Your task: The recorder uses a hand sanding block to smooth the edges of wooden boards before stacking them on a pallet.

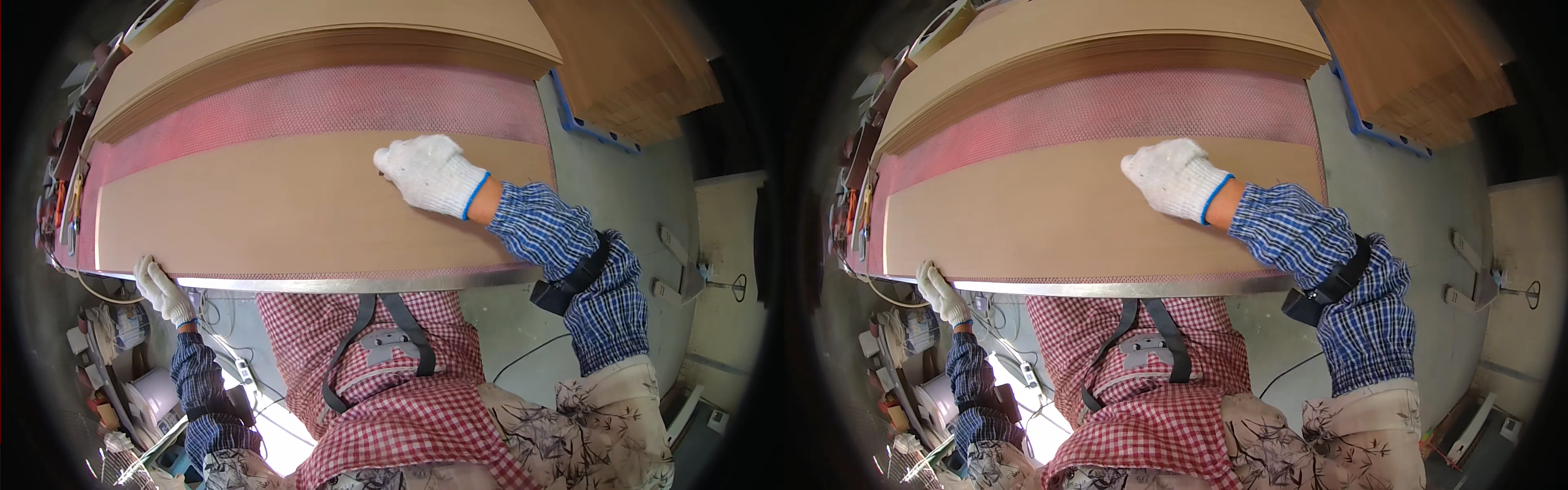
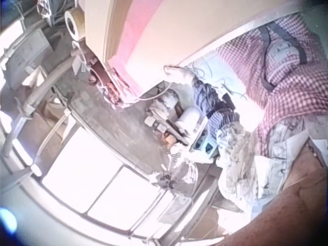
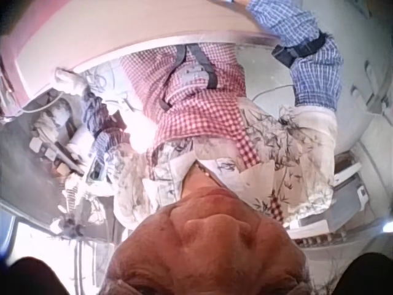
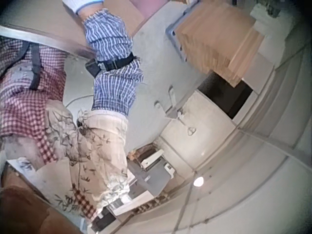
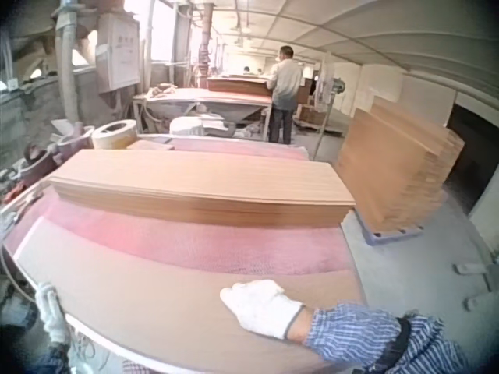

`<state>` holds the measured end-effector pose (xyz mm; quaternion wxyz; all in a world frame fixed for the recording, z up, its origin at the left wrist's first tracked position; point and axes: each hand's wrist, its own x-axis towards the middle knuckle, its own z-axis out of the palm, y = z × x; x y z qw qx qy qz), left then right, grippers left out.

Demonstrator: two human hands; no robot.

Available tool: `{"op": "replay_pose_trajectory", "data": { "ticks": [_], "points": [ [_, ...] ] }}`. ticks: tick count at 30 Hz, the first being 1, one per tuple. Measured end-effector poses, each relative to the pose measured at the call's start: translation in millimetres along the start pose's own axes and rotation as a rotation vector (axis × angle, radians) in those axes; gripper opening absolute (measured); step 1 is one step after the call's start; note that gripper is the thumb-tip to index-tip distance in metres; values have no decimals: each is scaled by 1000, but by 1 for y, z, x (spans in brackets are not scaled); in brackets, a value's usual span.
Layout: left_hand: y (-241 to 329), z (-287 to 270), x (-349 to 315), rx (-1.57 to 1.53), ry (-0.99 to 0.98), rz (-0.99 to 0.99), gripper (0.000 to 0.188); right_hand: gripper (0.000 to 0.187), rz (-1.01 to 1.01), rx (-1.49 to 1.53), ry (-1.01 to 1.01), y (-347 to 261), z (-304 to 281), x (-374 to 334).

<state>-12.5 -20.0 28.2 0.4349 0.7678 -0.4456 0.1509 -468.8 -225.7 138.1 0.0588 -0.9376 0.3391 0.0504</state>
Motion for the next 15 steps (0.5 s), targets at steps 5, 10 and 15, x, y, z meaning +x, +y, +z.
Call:
{"op": "replay_pose_trajectory", "data": {
  "ticks": [5,10,15],
  "points": [
    [26,-3,0,221,-133,-18,32,21,53,197,29,20,-6,-2],
    [81,-13,-35,82,-158,203,33,23,439,286,154,68,-23,-88],
    [102,1,-66,81,-273,445,35,21,498,175,132,111,-7,-184]
  ]
}}
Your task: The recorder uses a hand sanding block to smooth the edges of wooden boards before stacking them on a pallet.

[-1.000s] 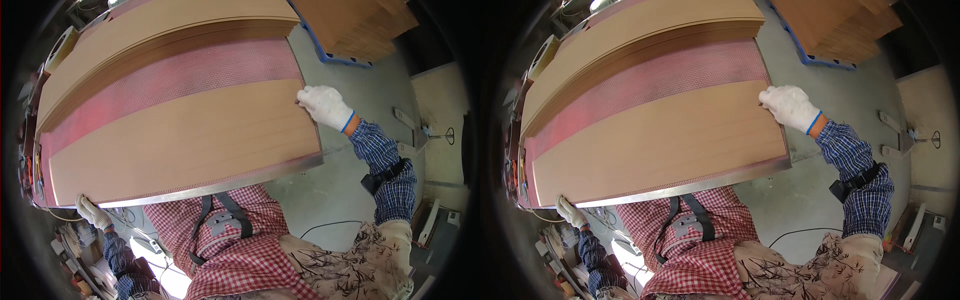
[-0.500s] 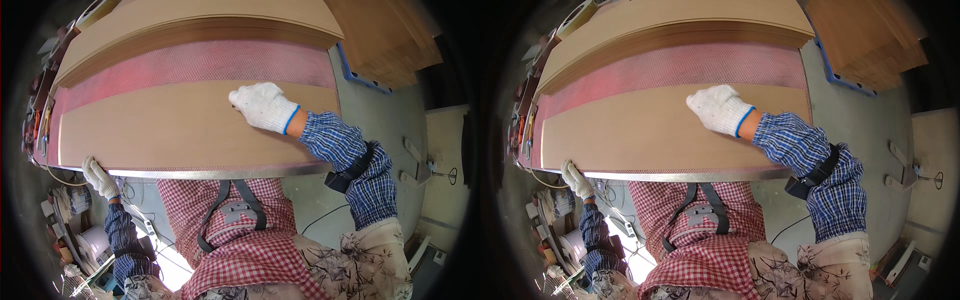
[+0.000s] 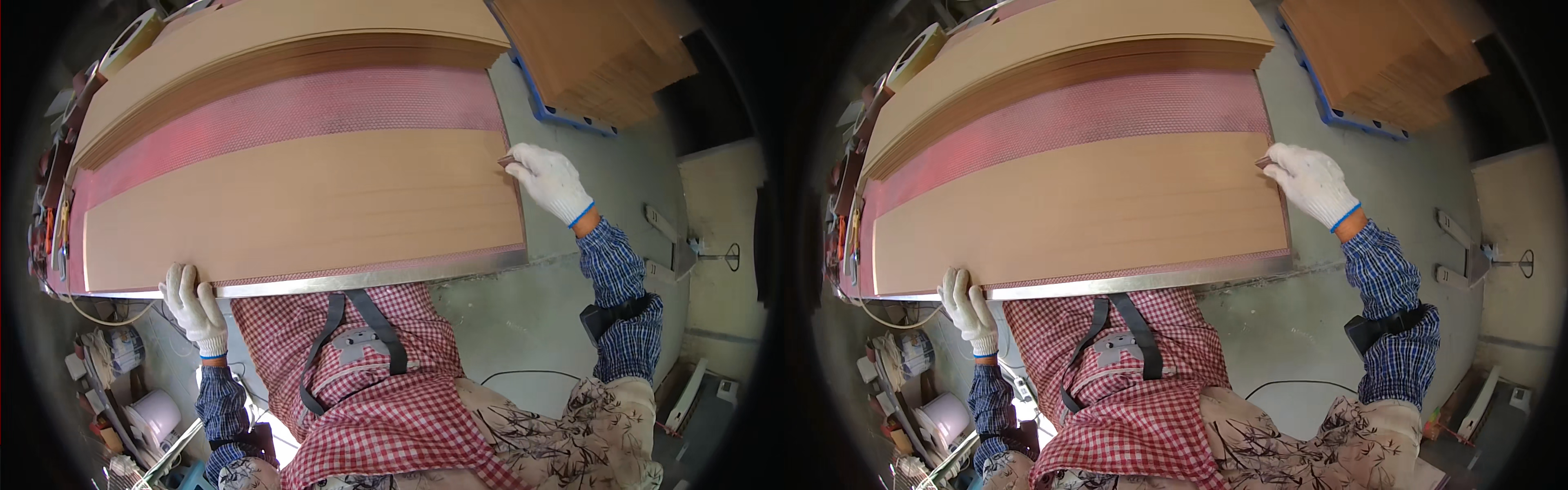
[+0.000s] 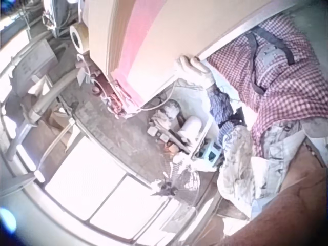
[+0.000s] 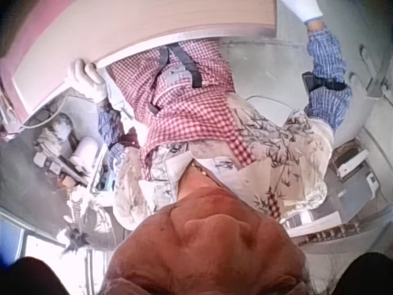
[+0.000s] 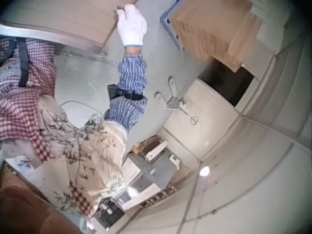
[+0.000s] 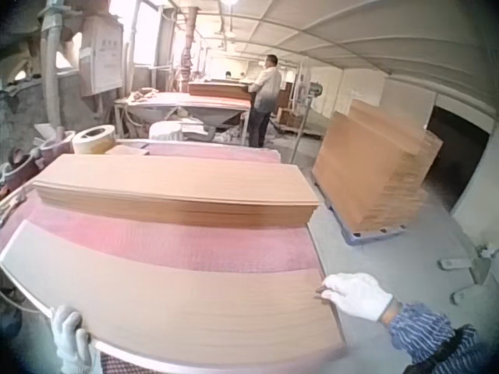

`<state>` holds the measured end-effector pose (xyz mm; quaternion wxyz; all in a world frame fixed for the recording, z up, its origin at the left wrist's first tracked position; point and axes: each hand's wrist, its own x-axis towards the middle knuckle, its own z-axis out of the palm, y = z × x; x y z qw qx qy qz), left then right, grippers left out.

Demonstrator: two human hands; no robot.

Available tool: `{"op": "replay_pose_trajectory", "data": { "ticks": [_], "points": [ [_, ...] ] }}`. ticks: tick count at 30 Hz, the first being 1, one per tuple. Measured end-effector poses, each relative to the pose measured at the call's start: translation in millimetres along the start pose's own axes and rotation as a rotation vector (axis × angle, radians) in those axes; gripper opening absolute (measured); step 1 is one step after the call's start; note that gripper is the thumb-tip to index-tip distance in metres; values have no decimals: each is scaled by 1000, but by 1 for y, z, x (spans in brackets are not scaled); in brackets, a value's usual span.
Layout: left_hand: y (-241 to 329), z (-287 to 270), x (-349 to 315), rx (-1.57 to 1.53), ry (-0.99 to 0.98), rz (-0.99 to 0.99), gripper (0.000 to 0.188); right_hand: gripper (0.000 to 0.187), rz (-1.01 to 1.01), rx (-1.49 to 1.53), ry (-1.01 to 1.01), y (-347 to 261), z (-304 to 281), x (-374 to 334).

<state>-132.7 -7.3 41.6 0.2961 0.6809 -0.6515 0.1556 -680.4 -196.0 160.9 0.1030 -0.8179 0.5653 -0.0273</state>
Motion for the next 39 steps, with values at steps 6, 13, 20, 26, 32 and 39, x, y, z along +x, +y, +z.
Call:
{"op": "replay_pose_trajectory", "data": {
  "ticks": [6,13,20,26,32,39],
  "points": [
    [-1,17,1,-3,49,29,35,16,-29,-263,-4,33,13,-36],
    [3,16,4,-6,65,2,34,13,-113,-348,-102,36,18,-28],
    [0,20,4,-6,110,33,34,9,-191,-378,-133,36,17,-23],
    [1,22,2,16,131,43,36,10,-207,-391,-184,34,17,-21],
    [4,20,5,-28,136,26,35,9,-241,-326,-230,4,16,-5],
    [8,20,5,-14,143,0,33,10,-354,-284,-226,-44,22,18]
  ]
}}
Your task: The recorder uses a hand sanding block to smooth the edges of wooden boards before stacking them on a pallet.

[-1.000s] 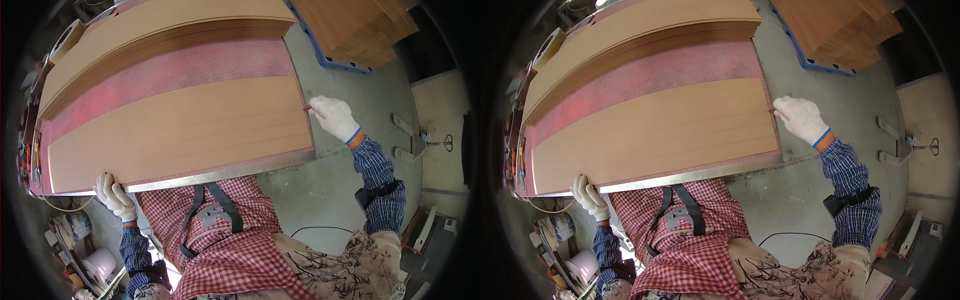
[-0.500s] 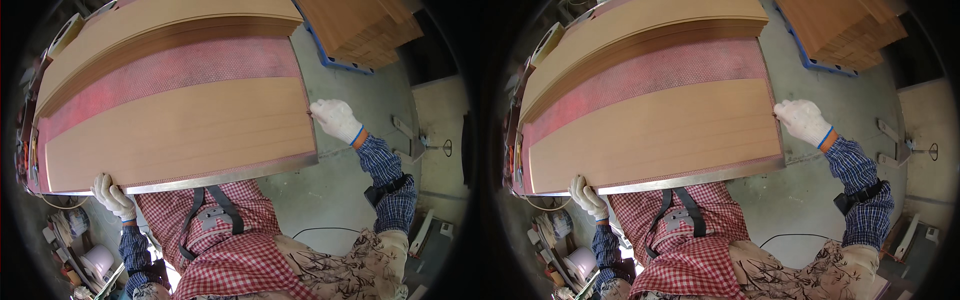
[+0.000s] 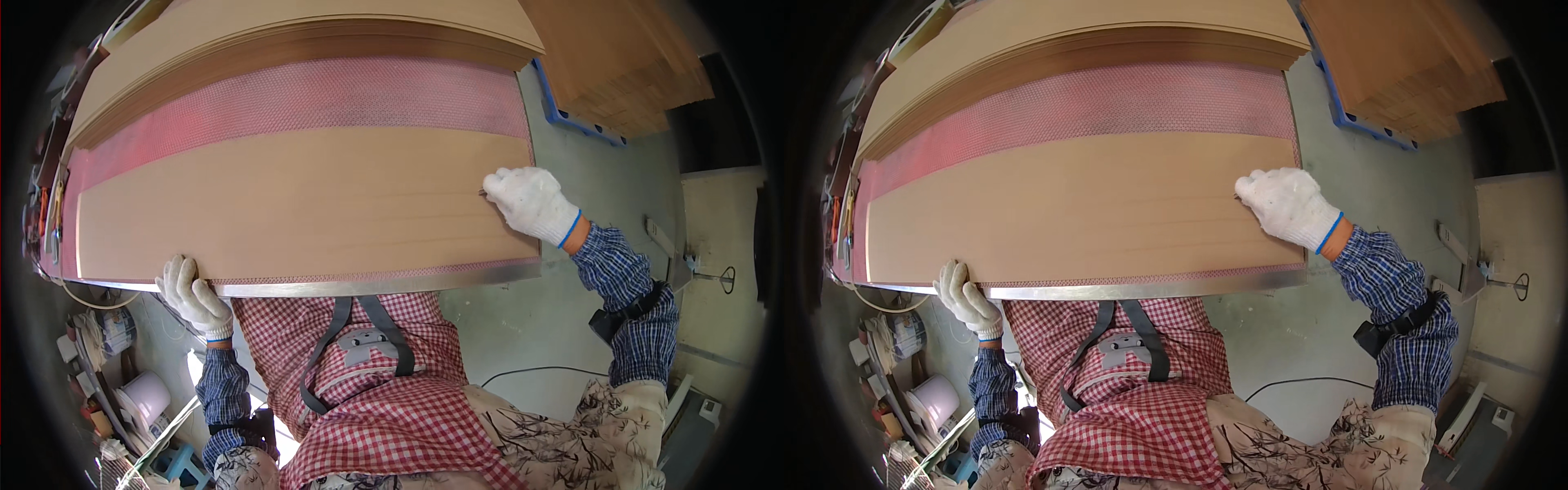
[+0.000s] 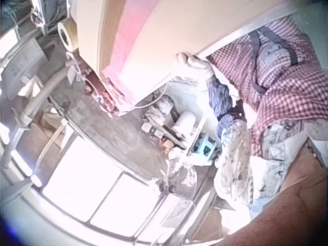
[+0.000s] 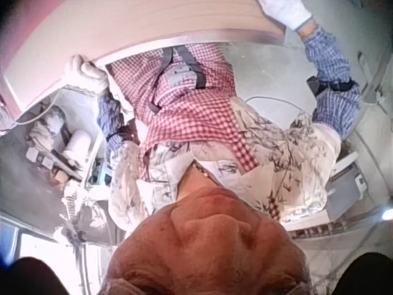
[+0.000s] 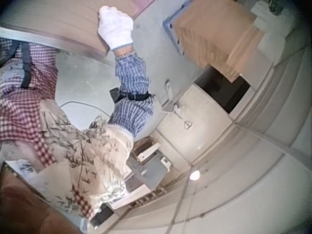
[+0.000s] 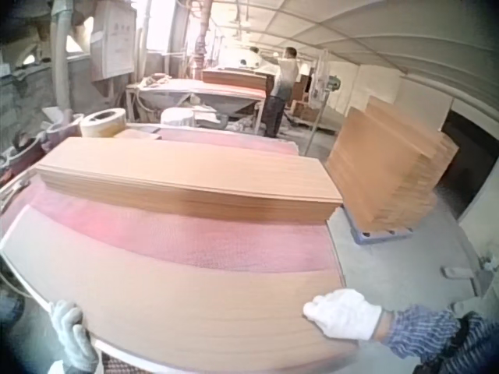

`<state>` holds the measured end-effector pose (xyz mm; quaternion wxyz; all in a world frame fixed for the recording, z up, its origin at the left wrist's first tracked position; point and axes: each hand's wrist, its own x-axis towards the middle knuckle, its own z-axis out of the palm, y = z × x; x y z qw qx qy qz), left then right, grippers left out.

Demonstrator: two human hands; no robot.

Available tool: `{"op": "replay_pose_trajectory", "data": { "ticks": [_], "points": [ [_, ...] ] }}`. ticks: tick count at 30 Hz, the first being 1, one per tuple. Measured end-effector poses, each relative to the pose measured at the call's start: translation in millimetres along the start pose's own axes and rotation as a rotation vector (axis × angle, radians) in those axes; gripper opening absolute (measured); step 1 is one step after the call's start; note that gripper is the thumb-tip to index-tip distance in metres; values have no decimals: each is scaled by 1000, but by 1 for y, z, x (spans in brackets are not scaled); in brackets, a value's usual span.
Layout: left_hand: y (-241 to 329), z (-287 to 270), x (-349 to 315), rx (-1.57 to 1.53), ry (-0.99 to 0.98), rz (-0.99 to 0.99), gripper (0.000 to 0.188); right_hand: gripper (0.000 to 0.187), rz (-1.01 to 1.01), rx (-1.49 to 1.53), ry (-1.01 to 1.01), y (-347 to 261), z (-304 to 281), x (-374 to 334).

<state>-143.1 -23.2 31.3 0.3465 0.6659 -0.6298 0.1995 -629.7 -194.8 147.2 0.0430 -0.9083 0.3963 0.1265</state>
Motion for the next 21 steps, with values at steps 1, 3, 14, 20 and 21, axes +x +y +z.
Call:
{"op": "replay_pose_trajectory", "data": {
  "ticks": [1,3,14,20,21],
  "points": [
    [-2,0,-2,19,-12,-19,33,10,-16,0,10,-6,-2,6],
    [0,-1,0,29,0,-23,36,10,-47,-5,19,-18,-9,18],
    [9,0,9,-35,64,-116,34,12,-221,18,32,-111,-47,118],
    [8,-9,12,-52,20,-152,37,15,-325,24,88,-176,-61,178],
    [8,-8,12,-44,45,-163,36,15,-351,14,87,-188,-66,188]
  ]
}}
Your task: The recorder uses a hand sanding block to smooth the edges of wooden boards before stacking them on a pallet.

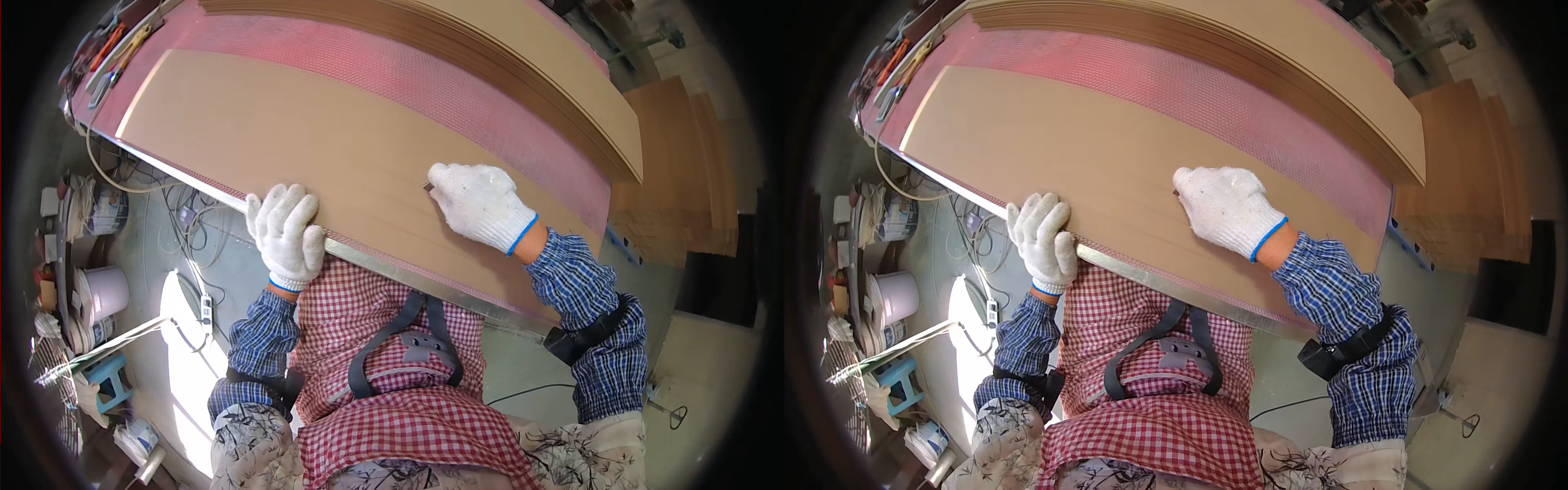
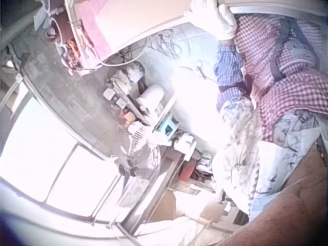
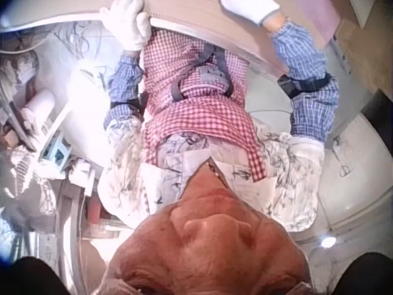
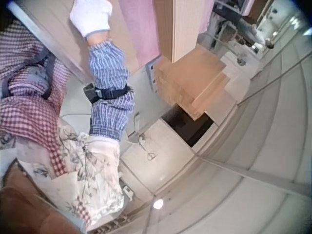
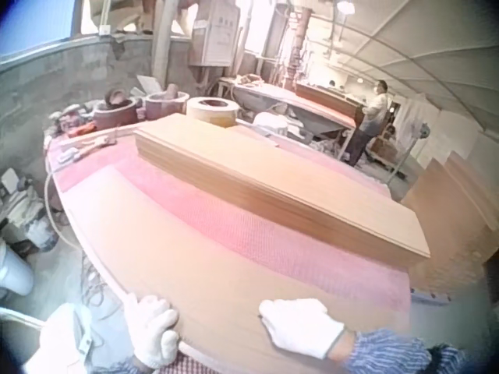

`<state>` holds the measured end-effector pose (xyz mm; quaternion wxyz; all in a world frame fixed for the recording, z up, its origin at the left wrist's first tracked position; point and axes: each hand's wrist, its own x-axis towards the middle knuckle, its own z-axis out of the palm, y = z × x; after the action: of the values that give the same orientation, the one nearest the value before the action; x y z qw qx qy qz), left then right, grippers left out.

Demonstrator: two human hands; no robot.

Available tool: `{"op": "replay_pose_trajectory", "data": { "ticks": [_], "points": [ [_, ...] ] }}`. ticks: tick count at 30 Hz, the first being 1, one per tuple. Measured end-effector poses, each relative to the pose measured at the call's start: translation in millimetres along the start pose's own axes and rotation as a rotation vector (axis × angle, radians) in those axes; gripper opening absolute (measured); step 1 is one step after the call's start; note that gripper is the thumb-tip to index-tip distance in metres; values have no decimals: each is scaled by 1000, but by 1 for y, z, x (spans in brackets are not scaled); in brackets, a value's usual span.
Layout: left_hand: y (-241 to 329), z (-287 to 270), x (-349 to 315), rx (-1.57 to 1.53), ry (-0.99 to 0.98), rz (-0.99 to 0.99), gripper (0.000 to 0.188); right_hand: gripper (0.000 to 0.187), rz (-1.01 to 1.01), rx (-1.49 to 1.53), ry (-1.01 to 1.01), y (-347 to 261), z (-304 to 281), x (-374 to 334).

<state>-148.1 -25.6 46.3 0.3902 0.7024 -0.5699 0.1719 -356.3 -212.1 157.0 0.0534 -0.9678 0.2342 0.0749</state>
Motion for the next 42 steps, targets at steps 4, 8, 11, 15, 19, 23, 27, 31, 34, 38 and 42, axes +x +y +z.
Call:
{"op": "replay_pose_trajectory", "data": {
  "ticks": [4,8,11,15,19,23,27,31,34,38,42],
  "points": [
    [0,-5,14,-80,-9,27,31,15,10,20,-45,-32,-21,58],
    [-1,-16,23,-124,-1,13,29,18,11,39,-78,-67,-33,117],
    [-1,-18,21,-175,-35,-5,32,21,2,42,-83,-90,-39,159],
    [-3,-12,12,-179,70,38,38,27,-40,24,-122,-127,-50,221],
    [2,-8,6,-188,126,31,37,33,-63,-16,-117,-166,-67,278],
    [4,-7,3,-237,132,43,34,37,-56,-14,-114,-191,-69,329],
    [1,-6,0,-280,141,65,30,36,-111,-44,-84,-216,-70,378],
    [6,-8,-8,-283,189,43,28,37,-151,-94,-61,-243,-70,418],
    [11,-7,-11,-326,181,25,28,37,-170,-141,-38,-256,-66,457],
    [13,-10,-14,-315,218,72,24,37,-240,-268,-6,-269,-63,498],
    [11,-15,-22,-268,191,110,24,36,-259,-259,-8,-287,-70,490]
  ]
}}
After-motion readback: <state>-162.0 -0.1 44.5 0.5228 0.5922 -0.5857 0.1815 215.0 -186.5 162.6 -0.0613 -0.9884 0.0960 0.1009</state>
